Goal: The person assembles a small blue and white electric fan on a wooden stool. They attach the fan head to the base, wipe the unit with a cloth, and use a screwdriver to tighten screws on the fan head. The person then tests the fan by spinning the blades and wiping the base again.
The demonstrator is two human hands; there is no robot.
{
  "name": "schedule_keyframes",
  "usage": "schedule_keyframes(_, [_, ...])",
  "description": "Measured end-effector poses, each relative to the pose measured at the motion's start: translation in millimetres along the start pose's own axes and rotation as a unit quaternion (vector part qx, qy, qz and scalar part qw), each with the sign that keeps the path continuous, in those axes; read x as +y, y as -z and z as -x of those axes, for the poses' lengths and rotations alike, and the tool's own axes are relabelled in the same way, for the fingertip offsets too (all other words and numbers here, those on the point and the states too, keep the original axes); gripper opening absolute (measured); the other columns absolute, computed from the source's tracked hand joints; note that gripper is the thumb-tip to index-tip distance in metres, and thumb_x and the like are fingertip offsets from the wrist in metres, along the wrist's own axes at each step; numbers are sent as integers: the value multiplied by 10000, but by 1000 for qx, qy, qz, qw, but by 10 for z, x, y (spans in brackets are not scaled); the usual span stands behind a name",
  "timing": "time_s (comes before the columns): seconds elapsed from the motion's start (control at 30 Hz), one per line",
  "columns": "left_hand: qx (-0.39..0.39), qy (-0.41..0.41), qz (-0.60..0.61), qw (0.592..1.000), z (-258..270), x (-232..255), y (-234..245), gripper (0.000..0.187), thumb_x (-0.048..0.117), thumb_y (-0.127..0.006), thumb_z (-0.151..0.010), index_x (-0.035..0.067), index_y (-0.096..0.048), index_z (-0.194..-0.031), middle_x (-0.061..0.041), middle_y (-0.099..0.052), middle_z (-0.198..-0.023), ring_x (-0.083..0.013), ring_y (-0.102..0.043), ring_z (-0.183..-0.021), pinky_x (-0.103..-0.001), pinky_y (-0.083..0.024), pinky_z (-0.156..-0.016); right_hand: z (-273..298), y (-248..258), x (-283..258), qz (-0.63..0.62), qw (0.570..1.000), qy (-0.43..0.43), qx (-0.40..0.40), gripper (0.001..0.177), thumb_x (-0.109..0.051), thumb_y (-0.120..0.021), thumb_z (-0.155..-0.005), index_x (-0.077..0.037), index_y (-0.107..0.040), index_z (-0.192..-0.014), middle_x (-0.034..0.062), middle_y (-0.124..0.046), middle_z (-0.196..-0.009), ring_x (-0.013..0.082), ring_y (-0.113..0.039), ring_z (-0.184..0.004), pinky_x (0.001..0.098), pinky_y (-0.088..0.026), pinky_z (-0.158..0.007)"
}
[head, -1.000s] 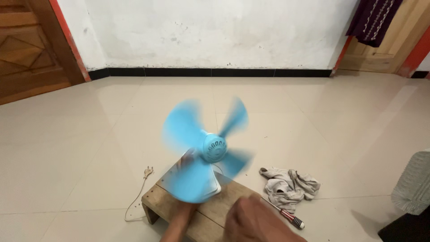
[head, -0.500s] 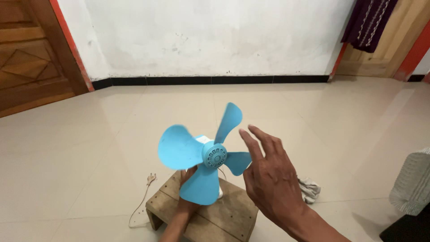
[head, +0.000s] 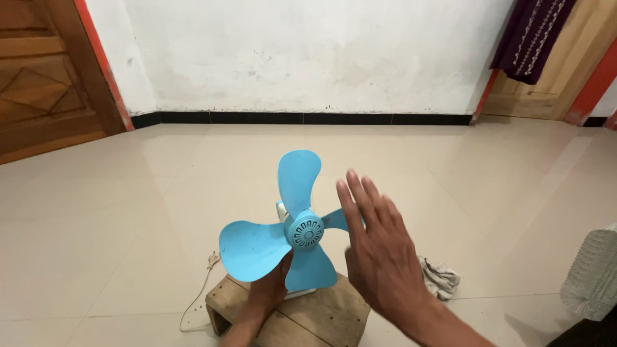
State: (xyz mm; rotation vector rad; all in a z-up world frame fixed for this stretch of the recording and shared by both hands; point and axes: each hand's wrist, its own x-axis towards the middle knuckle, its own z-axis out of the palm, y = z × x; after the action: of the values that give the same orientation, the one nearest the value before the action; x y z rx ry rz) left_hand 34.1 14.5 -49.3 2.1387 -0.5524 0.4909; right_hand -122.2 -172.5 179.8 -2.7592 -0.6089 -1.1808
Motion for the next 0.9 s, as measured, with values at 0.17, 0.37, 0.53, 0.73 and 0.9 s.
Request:
schedule_keyframes(0.17, [-5, 10, -6, 1000, 117, -41, 56, 421, 253, -665, -919, 19, -575, -1257, -185, -691, -1127, -369, -686, -1036, -478, -552, -871, 485, -210, -69, 28, 911, -72, -406, 244, -140, -617, -829, 25, -652, -1005, 255, -654, -977, 399, -683, -948, 501, -568, -803])
schedule_keyframes(0.37, [-12, 8, -8, 1000, 160, -96, 38, 424, 248, -669, -915, 18, -571, -1258, -187, -689, -1129, -373, -683, -1040, -480, -551, -872, 540, -215, 65, -10, 915, -188, -358, 226, -223, -650, -856, -47, -748, -752, 212, -714, -741, 375, -736, -743, 481, -603, -727])
schedule_keyframes(0.53, [-11, -13, -8, 1000, -1, -117, 79, 427, 243, -673, -912, 17, -568, -1259, -188, -687, -1131, -376, -681, -1042, -482, -550, -873, 239, 79, 16, -72, 957, -206, -189, 371, -122, -632, -815, -104, -644, -1185, 133, -703, -1031, 336, -699, -868, 478, -560, -781])
schedule_keyframes(0.73, [-22, -32, 1, 999, -71, -102, 104, 430, 237, -677, -909, 16, -565, -1260, -191, -685, -1133, -379, -678, -1045, -484, -548, -874, -13, 126, -58, -55, 993, -94, -37, 684, -4, -647, -704, -36, -494, -1370, 203, -503, -1378, 374, -515, -1204, 479, -490, -914])
schedule_keyframes(0.9, [-34, -37, 2, 999, -48, -67, 103, 433, 233, -680, -906, 15, -562, -1261, -192, -683, -1135, -382, -676, -1048, -486, -547, -874, -102, 104, -116, -22, 998, -51, -21, 889, 23, -651, -650, -126, -458, -1504, 258, -420, -1430, 407, -455, -1239, 504, -468, -895])
